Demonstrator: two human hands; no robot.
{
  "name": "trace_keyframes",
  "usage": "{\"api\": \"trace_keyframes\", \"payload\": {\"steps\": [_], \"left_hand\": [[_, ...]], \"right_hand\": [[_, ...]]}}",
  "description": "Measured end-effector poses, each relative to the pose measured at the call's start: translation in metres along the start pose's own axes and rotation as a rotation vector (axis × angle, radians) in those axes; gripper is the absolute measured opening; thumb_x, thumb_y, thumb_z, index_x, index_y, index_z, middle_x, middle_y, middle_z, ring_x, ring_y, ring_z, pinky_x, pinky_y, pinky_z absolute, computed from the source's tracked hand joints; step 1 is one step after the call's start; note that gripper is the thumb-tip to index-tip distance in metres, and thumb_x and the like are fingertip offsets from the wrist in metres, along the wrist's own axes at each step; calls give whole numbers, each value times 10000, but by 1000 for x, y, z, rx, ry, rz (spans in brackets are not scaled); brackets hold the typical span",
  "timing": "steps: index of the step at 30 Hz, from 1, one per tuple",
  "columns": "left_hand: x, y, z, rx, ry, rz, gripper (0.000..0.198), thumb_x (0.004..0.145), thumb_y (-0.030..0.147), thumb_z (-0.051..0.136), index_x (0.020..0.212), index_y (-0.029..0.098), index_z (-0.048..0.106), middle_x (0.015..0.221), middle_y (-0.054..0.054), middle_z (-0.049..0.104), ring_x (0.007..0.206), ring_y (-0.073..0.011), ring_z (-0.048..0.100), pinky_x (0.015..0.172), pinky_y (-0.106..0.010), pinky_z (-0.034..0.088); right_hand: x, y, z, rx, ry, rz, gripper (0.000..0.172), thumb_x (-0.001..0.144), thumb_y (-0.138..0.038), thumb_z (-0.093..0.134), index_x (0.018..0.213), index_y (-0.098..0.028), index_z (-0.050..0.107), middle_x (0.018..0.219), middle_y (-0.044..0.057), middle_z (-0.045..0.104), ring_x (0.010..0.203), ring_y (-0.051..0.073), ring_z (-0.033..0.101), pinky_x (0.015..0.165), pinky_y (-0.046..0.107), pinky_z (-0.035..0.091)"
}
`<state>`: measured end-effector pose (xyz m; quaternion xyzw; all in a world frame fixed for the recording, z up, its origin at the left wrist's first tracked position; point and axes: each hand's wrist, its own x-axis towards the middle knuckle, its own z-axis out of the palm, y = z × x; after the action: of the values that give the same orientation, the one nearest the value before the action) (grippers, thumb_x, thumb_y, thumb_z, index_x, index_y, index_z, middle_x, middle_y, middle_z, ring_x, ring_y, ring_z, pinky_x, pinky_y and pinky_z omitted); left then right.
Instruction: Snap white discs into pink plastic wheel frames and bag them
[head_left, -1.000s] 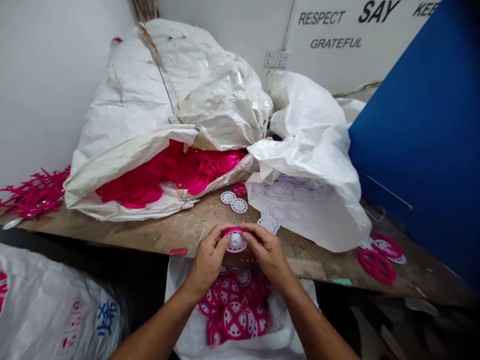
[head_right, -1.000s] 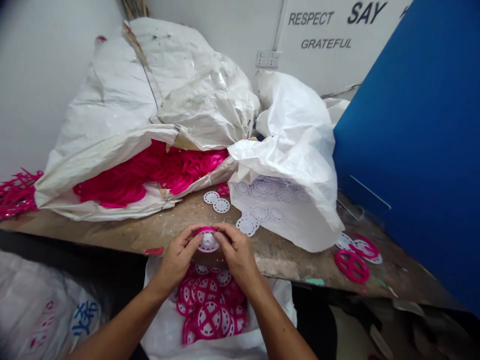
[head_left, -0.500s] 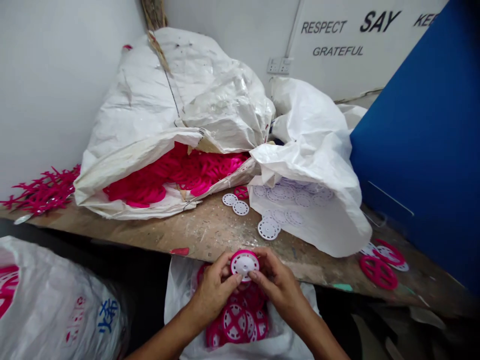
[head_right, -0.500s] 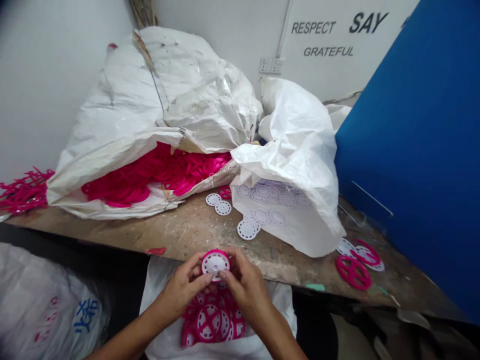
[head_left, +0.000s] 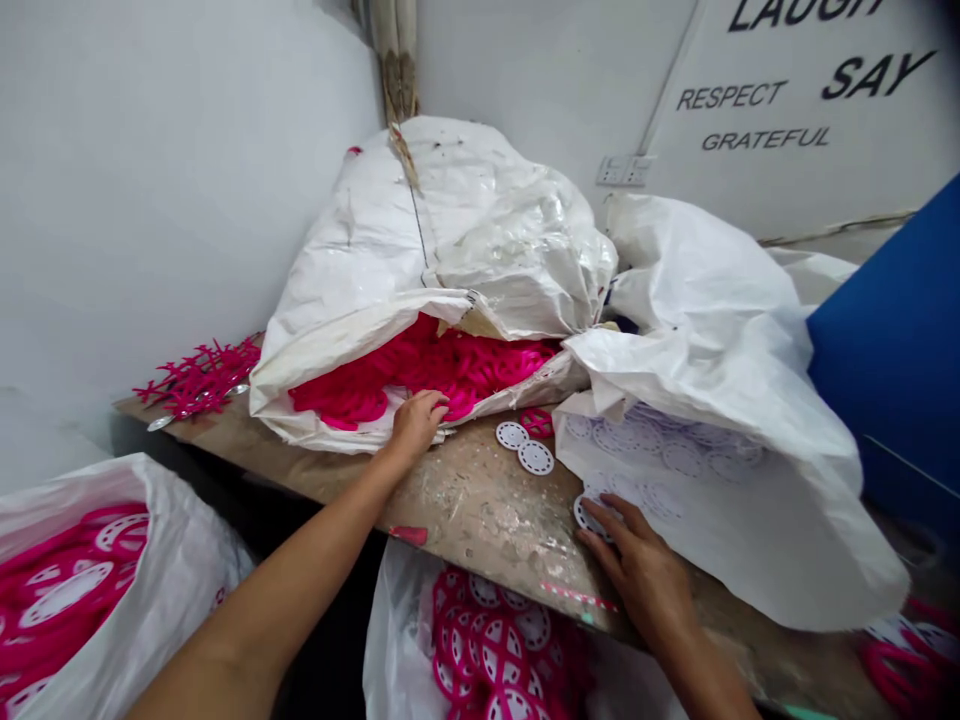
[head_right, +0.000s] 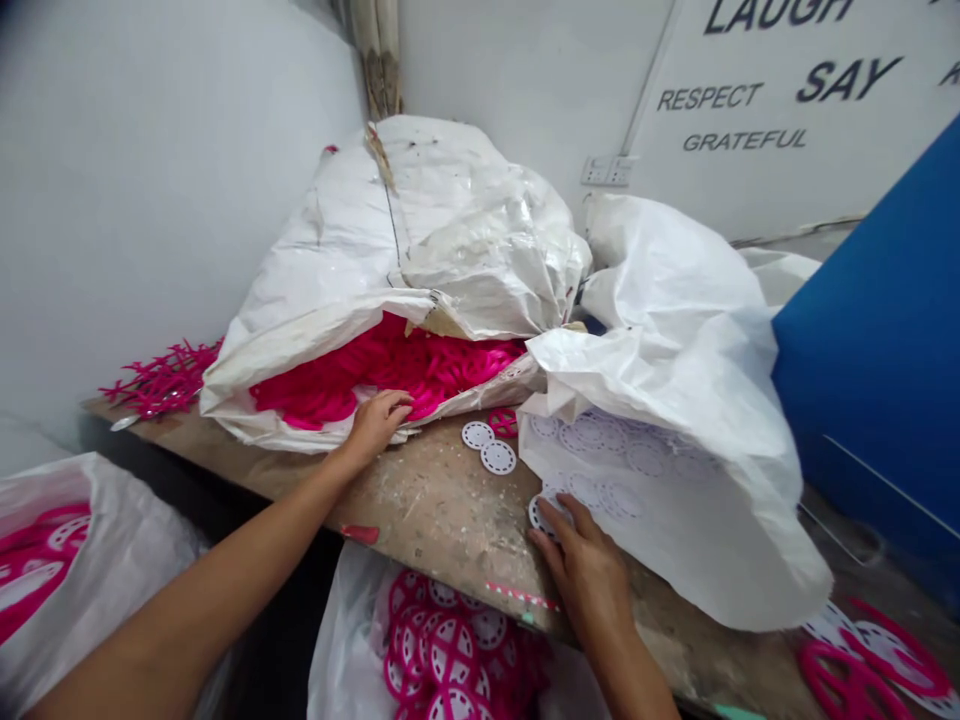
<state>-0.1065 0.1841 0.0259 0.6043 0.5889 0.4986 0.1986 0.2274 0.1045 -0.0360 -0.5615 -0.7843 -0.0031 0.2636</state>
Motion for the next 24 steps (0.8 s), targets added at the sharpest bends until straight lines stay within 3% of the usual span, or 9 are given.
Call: {"api": "trace_keyframes", "payload": {"steps": [3, 7, 9, 12, 15, 18, 21, 24], "left_hand": [[3, -5, 4, -118, 5, -30, 29, 703, 185, 642, 729, 181, 654, 950, -66, 674, 990, -221, 576, 958, -349, 386], [-23, 8, 1, -301, 15, -120, 176, 798, 316, 565, 866, 160, 611, 1044, -86, 655, 954, -203, 614, 859, -342, 470], [-43, 19, 3, -449, -42, -200, 236, 842, 353, 517, 965, 159, 575, 1023, -86, 661, 875, -188, 649, 792, -343, 513], [-75, 39, 14, -891, -185, -435, 233, 823, 291, 591, 1018, 168, 553, 1005, -63, 662, 827, -149, 667, 790, -305, 531], [-102, 58, 32, -1178, -271, -630, 244, 792, 224, 652, 1011, 176, 554, 992, -40, 658, 831, -129, 664, 803, -276, 533], [-120, 73, 47, -1162, -260, -648, 206, 801, 227, 645, 976, 183, 547, 977, -24, 652, 835, -127, 656, 802, -281, 535], [-130, 81, 52, -997, -263, -591, 166, 820, 288, 613, 934, 181, 558, 948, -24, 649, 813, -139, 646, 789, -300, 531], [-135, 83, 47, -620, -310, -317, 118, 839, 284, 567, 879, 183, 614, 992, -52, 654, 926, -196, 621, 883, -368, 480]], "right_hand": [[-3, 3, -6, 10, 92, -2, 432, 902, -509, 382, 1084, -240, 667, 1148, 80, 637, 972, 258, 623, 818, 407, 474], [6, -3, -26, 130, 285, 163, 414, 877, -517, 427, 931, -207, 697, 929, 99, 667, 866, 254, 609, 779, 391, 436], [16, -15, -34, 357, 308, 314, 360, 854, -497, 488, 931, -197, 672, 867, 86, 659, 799, 231, 599, 738, 363, 441], [29, -47, -38, 816, 289, 503, 316, 825, -436, 567, 1035, -205, 609, 825, 34, 643, 683, 172, 584, 671, 315, 452], [36, -79, -35, 1073, 222, 466, 311, 826, -372, 576, 1092, -209, 574, 870, 18, 633, 674, 140, 577, 678, 293, 463], [33, -94, -31, 1051, 135, 381, 281, 814, -324, 586, 1061, -192, 599, 858, 20, 625, 642, 126, 544, 635, 275, 449], [25, -88, -33, 1091, 116, 407, 280, 791, -317, 612, 1039, -188, 603, 831, 13, 616, 622, 119, 520, 612, 264, 436], [19, -76, -39, 1300, 118, 534, 288, 755, -352, 653, 982, -188, 582, 880, 24, 626, 695, 133, 546, 634, 256, 442]]}}
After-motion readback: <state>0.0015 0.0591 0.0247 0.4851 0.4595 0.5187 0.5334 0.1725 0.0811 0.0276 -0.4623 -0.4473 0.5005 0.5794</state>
